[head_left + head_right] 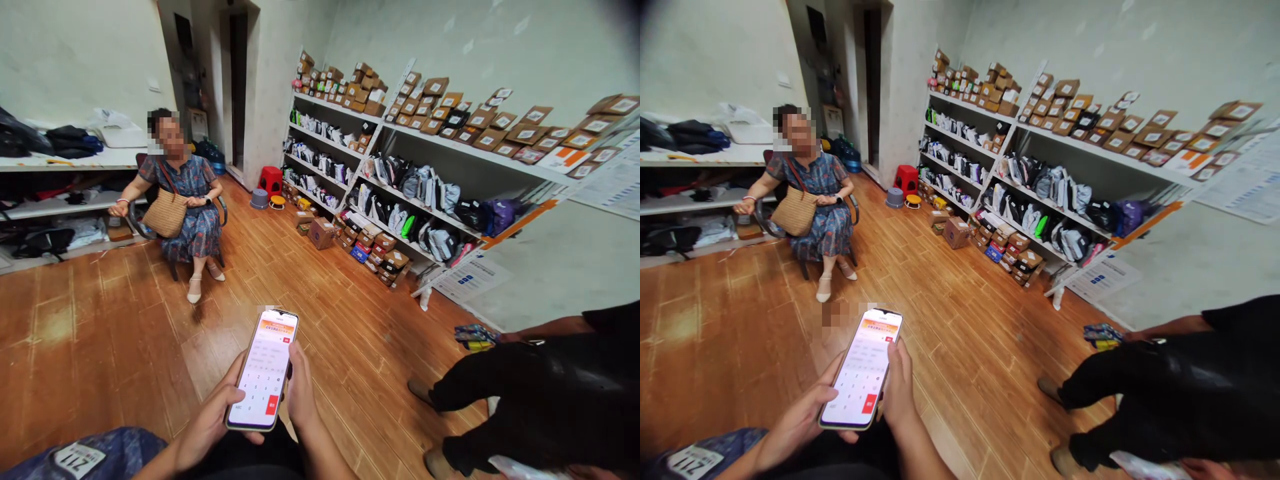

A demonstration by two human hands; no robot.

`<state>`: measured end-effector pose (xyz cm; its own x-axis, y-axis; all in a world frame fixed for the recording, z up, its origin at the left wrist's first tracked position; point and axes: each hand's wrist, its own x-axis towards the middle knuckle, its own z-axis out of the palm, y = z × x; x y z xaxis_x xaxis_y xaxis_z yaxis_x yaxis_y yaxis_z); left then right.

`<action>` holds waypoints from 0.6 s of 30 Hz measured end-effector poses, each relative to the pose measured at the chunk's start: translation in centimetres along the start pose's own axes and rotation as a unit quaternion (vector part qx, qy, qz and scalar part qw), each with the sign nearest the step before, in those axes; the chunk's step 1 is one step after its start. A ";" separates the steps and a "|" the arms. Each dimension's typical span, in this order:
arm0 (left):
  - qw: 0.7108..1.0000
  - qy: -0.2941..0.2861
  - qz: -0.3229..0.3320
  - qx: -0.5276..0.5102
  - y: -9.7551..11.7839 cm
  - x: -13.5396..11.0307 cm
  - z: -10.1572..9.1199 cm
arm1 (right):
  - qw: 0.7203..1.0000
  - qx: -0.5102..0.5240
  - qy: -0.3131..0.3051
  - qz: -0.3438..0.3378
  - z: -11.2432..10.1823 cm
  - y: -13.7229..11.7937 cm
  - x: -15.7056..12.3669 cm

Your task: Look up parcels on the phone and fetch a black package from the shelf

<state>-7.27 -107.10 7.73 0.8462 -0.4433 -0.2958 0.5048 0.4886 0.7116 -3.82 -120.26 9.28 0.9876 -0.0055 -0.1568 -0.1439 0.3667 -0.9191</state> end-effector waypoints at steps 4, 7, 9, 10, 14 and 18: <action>0.998 -0.031 0.001 -0.049 -0.4 0.2 -0.3 | 0.999 0.003 0.018 -0.027 -0.2 0.2 -0.3; 0.997 -0.032 -0.002 -0.070 -0.7 0.2 -0.4 | 0.999 -0.001 0.021 -0.024 -0.1 0.2 -0.5; 0.996 -0.038 0.003 -0.077 -0.7 0.2 -0.5 | 1.000 0.003 0.021 -0.022 0.0 0.1 -0.6; 0.996 -0.041 0.004 -0.079 -0.7 0.2 -0.5 | 1.000 0.005 0.021 -0.019 0.0 0.0 -0.6; 0.996 -0.045 0.001 -0.078 -0.6 0.2 -0.4 | 1.000 0.015 0.025 0.000 0.0 0.0 -0.7; 0.996 -0.042 0.002 -0.076 -0.6 0.3 -0.2 | 1.000 0.020 0.023 0.003 0.1 -0.1 -0.6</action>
<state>-7.30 -107.30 7.10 0.8339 -0.4994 -0.2348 0.5273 0.5955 0.6061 -4.40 -120.20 9.49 0.9829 -0.0449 -0.1787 -0.1457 0.4040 -0.9031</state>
